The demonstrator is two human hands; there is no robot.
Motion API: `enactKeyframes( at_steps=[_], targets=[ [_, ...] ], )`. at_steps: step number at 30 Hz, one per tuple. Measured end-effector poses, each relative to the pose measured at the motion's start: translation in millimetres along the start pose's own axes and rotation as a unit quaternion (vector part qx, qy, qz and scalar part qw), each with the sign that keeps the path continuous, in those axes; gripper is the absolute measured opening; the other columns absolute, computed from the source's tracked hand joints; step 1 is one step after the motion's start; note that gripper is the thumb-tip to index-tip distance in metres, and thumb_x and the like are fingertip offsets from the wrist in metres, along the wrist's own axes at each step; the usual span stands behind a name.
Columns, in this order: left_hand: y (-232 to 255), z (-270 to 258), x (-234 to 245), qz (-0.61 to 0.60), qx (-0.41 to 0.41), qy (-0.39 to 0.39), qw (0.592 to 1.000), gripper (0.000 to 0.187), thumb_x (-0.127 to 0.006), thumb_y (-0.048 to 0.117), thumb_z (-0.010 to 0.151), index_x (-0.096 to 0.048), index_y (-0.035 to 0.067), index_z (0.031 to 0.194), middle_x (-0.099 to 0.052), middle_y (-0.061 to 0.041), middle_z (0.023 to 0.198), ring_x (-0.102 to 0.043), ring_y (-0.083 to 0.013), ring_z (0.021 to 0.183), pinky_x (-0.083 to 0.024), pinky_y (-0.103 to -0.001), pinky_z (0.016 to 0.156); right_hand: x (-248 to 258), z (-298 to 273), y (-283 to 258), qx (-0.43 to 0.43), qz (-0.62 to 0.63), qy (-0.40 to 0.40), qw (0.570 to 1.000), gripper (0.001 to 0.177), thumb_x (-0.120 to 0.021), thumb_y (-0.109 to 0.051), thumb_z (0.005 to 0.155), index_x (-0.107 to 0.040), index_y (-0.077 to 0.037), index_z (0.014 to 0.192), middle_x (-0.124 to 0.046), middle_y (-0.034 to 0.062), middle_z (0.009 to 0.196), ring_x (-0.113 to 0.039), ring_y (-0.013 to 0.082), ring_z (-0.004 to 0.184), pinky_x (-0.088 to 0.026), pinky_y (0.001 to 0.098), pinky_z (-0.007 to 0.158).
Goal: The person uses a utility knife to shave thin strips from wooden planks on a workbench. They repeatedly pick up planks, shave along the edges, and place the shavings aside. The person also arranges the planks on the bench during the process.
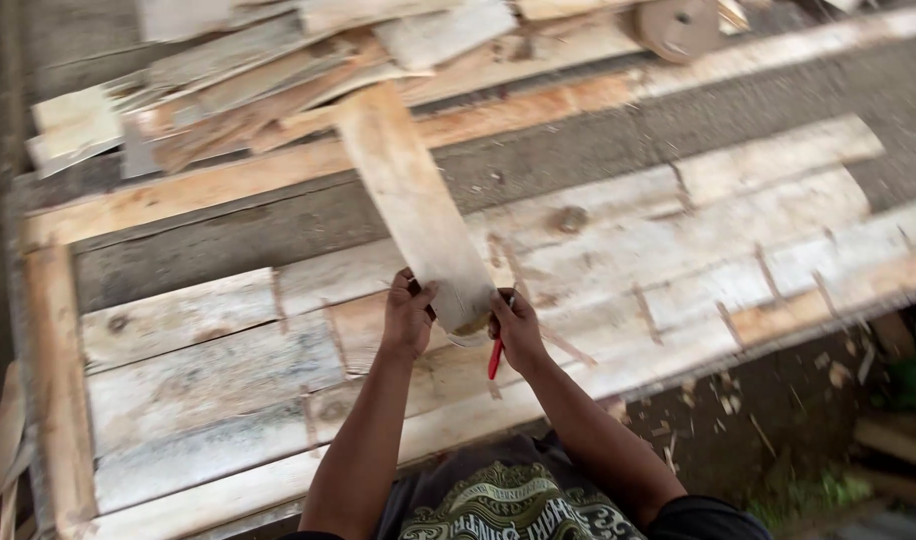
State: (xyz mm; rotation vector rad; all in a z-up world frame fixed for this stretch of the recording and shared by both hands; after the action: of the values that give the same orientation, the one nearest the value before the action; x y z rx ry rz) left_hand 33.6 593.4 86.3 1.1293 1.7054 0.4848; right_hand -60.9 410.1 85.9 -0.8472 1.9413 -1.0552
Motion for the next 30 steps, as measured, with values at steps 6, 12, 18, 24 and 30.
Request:
enactKeyframes(
  at_steps=[6,12,18,24,30],
  targets=[
    [-69.1,-37.8,-73.6,-0.016,0.043,-0.047,0.998,0.027,-0.067,0.000,0.097,-0.060,0.014,0.119,-0.072,-0.010,0.114,-0.071,-0.0282,0.093,-0.057,-0.041,0.072,86.8,-45.4,-51.5,0.050,-0.004,0.065,0.997,0.010,-0.067,-0.010,0.100,-0.067,-0.003,0.106,-0.051,0.0050,0.072,-0.050,0.0132,0.049,-0.042,0.0285,0.047],
    [-143.7,-43.4,-117.4,-0.022,0.047,-0.120,0.991,0.037,-0.054,0.057,0.104,-0.058,0.030,0.128,-0.063,0.008,0.131,-0.061,-0.0174,0.117,-0.047,-0.046,0.100,201.5,-58.8,-67.4,0.175,-0.097,0.142,0.969,0.012,-0.077,-0.008,0.095,-0.075,-0.010,0.106,-0.071,0.0020,0.082,-0.055,0.0027,0.069,-0.047,0.0222,0.064],
    [-264.1,15.7,-96.0,-0.087,0.038,-0.199,0.975,0.076,-0.053,0.082,0.090,-0.045,0.041,0.153,-0.044,0.008,0.159,-0.048,-0.0291,0.141,-0.041,-0.065,0.114,238.6,-98.7,-114.9,0.236,-0.153,0.171,0.944,0.011,-0.074,-0.001,0.095,-0.071,-0.008,0.103,-0.078,0.0103,0.109,-0.063,0.0074,0.090,-0.052,0.0293,0.079],
    [-201.7,-60.6,-161.0,-0.107,0.034,-0.151,0.982,0.040,-0.056,0.048,0.104,-0.055,0.031,0.140,-0.058,0.003,0.147,-0.062,-0.0369,0.128,-0.048,-0.066,0.110,253.4,-116.3,-125.2,0.176,-0.054,0.146,0.972,0.036,-0.066,0.001,0.093,-0.072,-0.008,0.128,-0.059,0.0069,0.066,-0.047,0.0083,0.055,-0.042,0.0227,0.051],
    [-208.4,-52.4,-129.9,-0.111,0.066,-0.028,0.991,0.030,-0.061,0.012,0.102,-0.061,0.026,0.129,-0.071,-0.012,0.126,-0.070,-0.0439,0.114,-0.055,-0.064,0.103,279.2,-91.5,-90.0,0.150,-0.028,0.221,0.963,0.021,-0.076,-0.004,0.091,-0.072,-0.007,0.112,-0.071,0.0086,0.073,-0.051,0.0064,0.047,-0.040,0.0198,0.044]
  ],
)
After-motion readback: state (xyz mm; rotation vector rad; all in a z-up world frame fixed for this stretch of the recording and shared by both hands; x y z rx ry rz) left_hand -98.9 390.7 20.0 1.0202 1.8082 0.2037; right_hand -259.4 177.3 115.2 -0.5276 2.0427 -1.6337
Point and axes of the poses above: each hand's wrist, its own z-axis towards the middle knuckle, its own x-axis out of the back of the hand, y = z × x, the point moved 10 cm from there along z, towards the middle knuckle
